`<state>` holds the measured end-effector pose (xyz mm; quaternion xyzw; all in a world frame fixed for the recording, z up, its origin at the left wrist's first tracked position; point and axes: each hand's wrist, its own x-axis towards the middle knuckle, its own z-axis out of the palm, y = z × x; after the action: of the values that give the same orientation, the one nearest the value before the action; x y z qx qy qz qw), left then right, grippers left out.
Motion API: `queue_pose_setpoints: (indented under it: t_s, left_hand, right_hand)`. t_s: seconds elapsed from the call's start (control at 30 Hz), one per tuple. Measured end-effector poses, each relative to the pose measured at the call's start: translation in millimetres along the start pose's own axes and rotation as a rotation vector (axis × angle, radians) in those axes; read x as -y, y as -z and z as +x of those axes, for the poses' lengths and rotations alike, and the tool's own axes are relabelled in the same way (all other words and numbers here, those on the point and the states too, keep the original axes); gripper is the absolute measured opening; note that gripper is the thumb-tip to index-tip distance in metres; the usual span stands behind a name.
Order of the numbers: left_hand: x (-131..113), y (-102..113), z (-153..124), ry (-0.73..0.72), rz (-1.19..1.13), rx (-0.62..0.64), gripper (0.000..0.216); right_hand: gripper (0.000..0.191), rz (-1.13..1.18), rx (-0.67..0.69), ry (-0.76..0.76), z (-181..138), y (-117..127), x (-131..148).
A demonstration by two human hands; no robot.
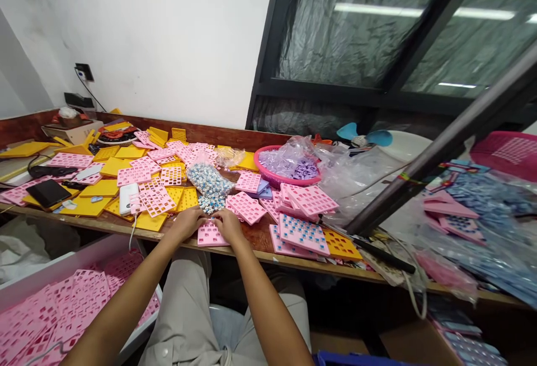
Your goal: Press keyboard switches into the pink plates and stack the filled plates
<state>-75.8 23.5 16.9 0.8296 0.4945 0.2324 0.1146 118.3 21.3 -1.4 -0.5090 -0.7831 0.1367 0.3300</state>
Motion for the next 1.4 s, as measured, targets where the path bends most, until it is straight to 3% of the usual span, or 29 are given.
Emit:
queue_pose_setpoints:
  t_s: [0.3,0.47,0.67,0.8,0.97,1.13,1.3,1.4]
  left_hand:
    - [-3.7,10.6,-5.7,-0.048,0.110,0.084,0.021]
    - [-9.6,9.3,-4.3,0.001,0.207,0.116,0.020]
    - [-14.0,10.5,-4.8,-0.009,0.222,0.162,0.021]
    - [-17.0,2.6,-36.2,-0.073,0.207,0.077,0.022]
    - [-22.9,-6.6,-69.1,-0.071,0.167,-0.024,0.044]
    - [-26.8,-5.5,-69.6,-0.107,0.177,0.031,0.051]
    - [-24.9,-12.6,-61.6,-0.101,0.172,0.017,0.049]
    - [-19.1,-16.2,-56.5,-0.092,0.160,-0.016,0.042]
  right_hand:
    - [0.014,0.048,0.085,0.071,3.3,-6.2,1.5]
    - [0.012,0.034,0.122,0.120,1.0,-3.6,4.2]
    - [0.015,-0.152,0.147,0.204,-4.7,5.0,16.7]
    - [0.016,-0.292,0.149,0.238,-12.1,8.2,24.2]
    - [0.021,-0.312,0.188,0.282,-16.9,13.1,28.4]
    - [0.028,-0.282,0.249,0.302,-32.5,27.3,33.2]
    - [0.042,-0.349,0.202,0.309,-54.8,32.7,39.8]
    - [0.042,-0.420,0.185,0.325,-51.3,29.0,39.6]
